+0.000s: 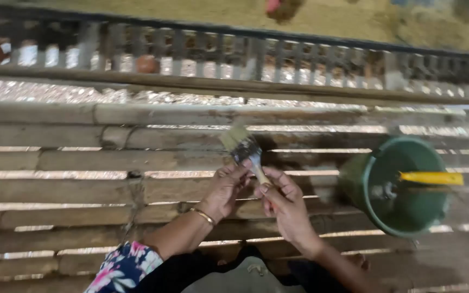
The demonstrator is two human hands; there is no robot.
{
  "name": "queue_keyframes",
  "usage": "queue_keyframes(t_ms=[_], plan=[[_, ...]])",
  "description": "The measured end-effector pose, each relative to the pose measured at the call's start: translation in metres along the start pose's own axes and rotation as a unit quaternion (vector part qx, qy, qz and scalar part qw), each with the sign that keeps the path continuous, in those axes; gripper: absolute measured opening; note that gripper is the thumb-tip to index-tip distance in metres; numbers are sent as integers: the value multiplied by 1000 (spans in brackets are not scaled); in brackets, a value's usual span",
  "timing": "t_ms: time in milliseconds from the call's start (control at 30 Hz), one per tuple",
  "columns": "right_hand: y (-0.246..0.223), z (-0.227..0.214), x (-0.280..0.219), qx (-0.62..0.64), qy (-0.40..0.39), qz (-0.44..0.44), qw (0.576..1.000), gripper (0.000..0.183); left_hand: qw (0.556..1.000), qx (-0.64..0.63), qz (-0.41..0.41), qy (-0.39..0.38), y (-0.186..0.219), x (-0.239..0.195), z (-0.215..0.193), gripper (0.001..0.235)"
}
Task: The person scrubs a bamboo slat floor with a brush and water from a green bucket. They repeatedly dip the brush into the bucket and scrub the floor surface, occasionally using their hand to wipe or stabilize the area.
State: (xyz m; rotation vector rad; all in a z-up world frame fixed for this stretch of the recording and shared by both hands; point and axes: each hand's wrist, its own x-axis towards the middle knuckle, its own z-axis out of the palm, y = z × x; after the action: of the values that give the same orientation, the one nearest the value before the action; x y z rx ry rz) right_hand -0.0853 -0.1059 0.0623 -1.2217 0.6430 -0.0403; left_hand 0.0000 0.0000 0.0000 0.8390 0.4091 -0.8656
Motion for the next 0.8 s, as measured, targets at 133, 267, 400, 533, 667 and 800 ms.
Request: queue_keyframes(t_ms=[133,267,400,533,667,800], plan=[[-46,-30,-16,107,-2,-10,994,51,999,13,7,-36,-8,6,44,10],[-104,-78,-29,126,-23,-112,985,69,997,31,47,-53,5,-22,143,22],[-168,-131,-50,71,1,-189,979,67,989,51,54,-125,-15,-30,222,26],[-170,-194,-50,52,75,-233,968,63,989,18,30,-146,-34,-36,288,31],[-164,-236,-34,120,50,-261,957,64,990,54,28,-129,-78,-7,311,32],[-165,-254,-29,121,102,-274,948,52,991,60,17,-122,-109,9,321,32]])
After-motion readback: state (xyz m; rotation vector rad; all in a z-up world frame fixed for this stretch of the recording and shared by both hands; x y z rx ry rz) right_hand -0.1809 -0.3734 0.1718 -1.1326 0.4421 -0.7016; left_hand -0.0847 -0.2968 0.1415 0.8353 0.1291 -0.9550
